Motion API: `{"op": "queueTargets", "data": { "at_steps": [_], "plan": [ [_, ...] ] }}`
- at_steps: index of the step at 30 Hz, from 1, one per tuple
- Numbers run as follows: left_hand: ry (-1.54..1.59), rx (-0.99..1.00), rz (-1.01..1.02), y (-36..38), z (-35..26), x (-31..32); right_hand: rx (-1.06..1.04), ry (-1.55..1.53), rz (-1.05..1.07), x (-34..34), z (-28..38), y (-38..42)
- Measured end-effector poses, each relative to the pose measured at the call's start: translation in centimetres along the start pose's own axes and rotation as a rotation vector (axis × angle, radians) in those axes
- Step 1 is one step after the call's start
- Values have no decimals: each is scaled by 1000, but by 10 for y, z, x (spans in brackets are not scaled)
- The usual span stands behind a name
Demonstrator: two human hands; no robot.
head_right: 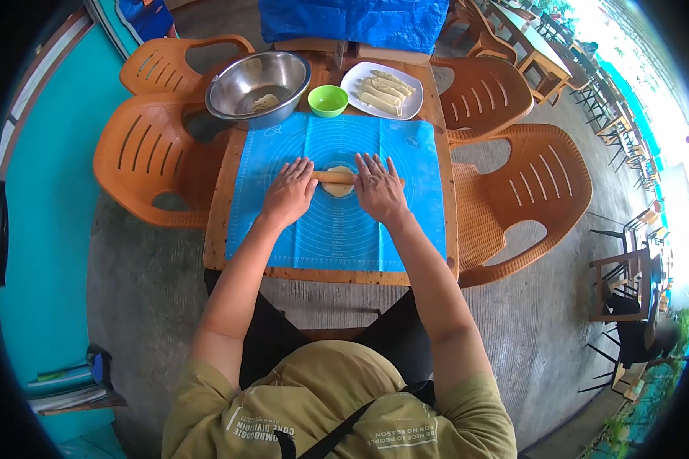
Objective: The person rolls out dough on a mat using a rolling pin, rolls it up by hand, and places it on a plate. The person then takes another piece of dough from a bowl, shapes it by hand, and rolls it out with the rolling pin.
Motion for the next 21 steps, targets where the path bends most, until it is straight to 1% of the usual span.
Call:
{"op": "queueTargets", "data": {
  "at_steps": [3, 5, 11, 21],
  "plan": [
    [-2, -26, 28, -7, 3, 3, 25, 9, 35, 3, -3, -8],
    [-5, -48, 82, -12, 6, 6, 48, 10, 82, 3, -4, -12],
    [-25, -82, 110, -30, 10, 9, 71, 9, 132, 11, -11, -27],
    [-121, -138, 141, -65, 19, 19, 89, 53, 113, 26, -27, -55]
  ]
}}
Point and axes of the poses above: each hand's wrist, its own y-axis away from the middle knuckle, its own x-axis out of the palm, z = x × y, the point moved 6 cm from there along -y, towards the middle knuckle, and after that the axes turned 11 degrees about y, right-handed, at the moved point
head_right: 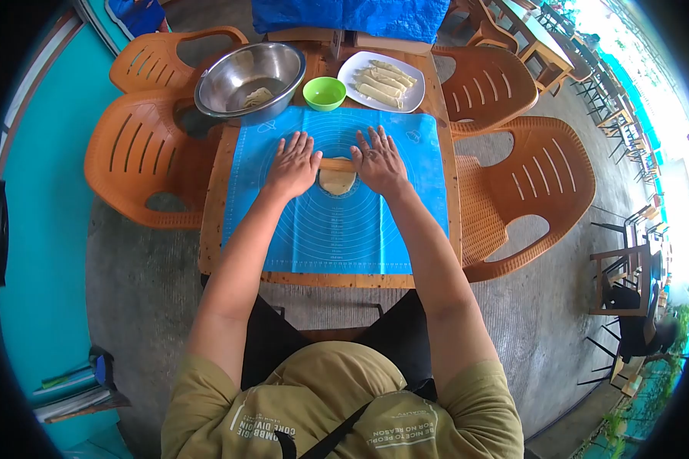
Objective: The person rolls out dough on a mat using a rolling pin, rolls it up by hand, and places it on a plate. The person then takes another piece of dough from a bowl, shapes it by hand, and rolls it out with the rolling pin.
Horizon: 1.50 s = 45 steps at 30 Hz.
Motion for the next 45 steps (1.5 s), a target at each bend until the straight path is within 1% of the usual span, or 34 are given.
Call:
{"op": "queueTargets", "data": {
  "at_steps": [9, 17, 21, 23, 27, 29, 32, 45],
  "plan": [
    [-24, -42, 26, -27, 2, 0, 24, -36, -37, 7, -10, -24],
    [-24, -79, -53, -45, 9, 4, 94, -80, -88, -1, -12, -34],
    [-23, -91, -46, -51, 10, 4, 113, -81, -118, 7, -14, -39],
    [2, -100, -49, -54, 11, 4, 126, -74, -167, 11, -16, -41],
    [-5, -104, -52, -58, 10, 1, 175, -72, -163, 13, -14, -46],
    [23, -102, -73, -61, 11, 2, 214, -8, -140, 13, -15, -49],
    [-3, -119, -60, -64, 13, 3, 247, -7, -185, 20, -17, -51],
    [27, -101, -122, -68, 14, 3, 274, 2, -177, 18, -17, -53]
  ]
}}
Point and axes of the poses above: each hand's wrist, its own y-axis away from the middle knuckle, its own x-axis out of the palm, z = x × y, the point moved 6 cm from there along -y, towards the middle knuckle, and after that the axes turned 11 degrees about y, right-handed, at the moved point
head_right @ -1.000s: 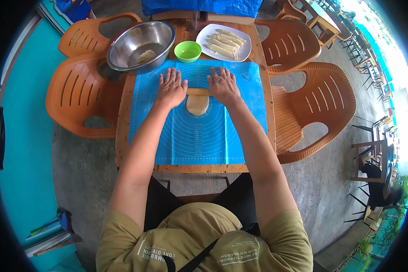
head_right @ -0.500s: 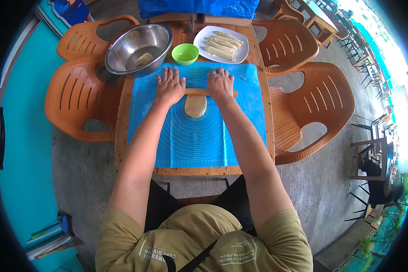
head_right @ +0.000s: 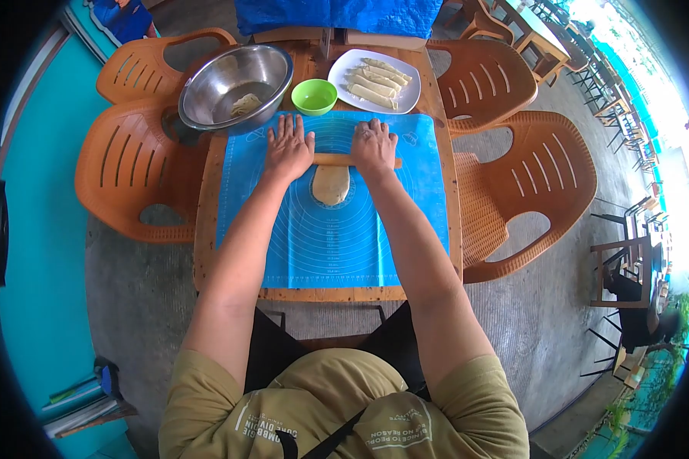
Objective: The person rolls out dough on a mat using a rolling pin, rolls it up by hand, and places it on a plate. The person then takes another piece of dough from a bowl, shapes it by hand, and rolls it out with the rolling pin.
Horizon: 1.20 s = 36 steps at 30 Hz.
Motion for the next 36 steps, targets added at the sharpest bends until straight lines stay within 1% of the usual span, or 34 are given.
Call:
{"op": "queueTargets", "data": {
  "at_steps": [2, 5, 14, 18, 20, 36],
  "plan": [
    [30, 74, -112, 4, -2, -2, 18, -59, -53, -4, -1, 4],
    [19, 93, -125, 10, -4, -4, 30, -80, -70, -9, -2, 10],
    [-6, 103, -101, 24, -6, -6, 8, -159, -120, -11, -5, 22],
    [-28, 104, -90, 28, -6, -6, 3, -176, -91, -15, -4, 26],
    [-17, 106, -91, 30, -7, -6, -9, -201, -119, -17, -4, 29],
    [-16, 110, -36, 52, -10, -11, -90, -115, -151, -18, -1, 47]
  ]
}}
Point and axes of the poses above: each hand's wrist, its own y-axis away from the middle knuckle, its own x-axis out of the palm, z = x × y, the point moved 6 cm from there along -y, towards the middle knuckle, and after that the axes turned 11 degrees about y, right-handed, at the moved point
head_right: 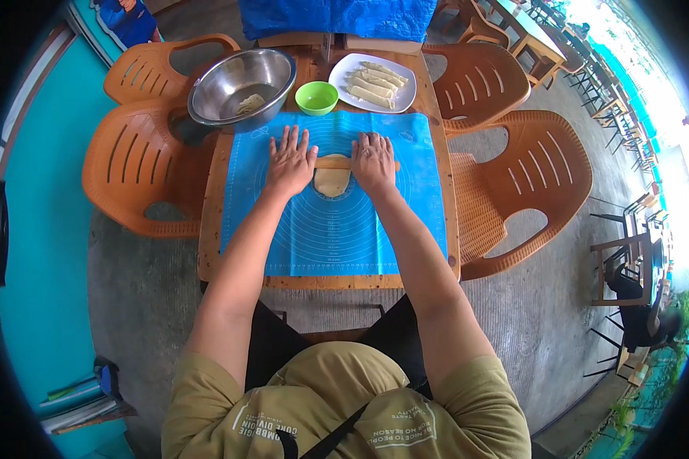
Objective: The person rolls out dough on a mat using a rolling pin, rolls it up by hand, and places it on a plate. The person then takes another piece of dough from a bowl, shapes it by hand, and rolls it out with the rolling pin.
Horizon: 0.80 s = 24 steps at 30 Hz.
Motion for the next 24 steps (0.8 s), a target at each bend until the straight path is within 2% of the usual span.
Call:
{"op": "queueTargets", "data": {
  "at_steps": [6, 9, 11, 12, 14, 24],
  "plan": [
    [7, 10, -28, 1, 1, 0, -9, 57, -70, -7, 3, -3],
    [43, 35, -2, -2, 1, -3, -22, 4, 2, -10, 5, -6],
    [27, 139, 45, -3, -1, -2, -39, -4, 86, -6, 7, -5],
    [26, 138, 46, -4, -1, -5, -39, -5, 88, -6, 7, -6],
    [21, 85, 181, -8, 1, 0, -66, 12, 25, -7, 9, -4],
    [-29, -13, 339, -20, -3, -1, 3, 18, 64, 1, 5, -1]
  ]
}}
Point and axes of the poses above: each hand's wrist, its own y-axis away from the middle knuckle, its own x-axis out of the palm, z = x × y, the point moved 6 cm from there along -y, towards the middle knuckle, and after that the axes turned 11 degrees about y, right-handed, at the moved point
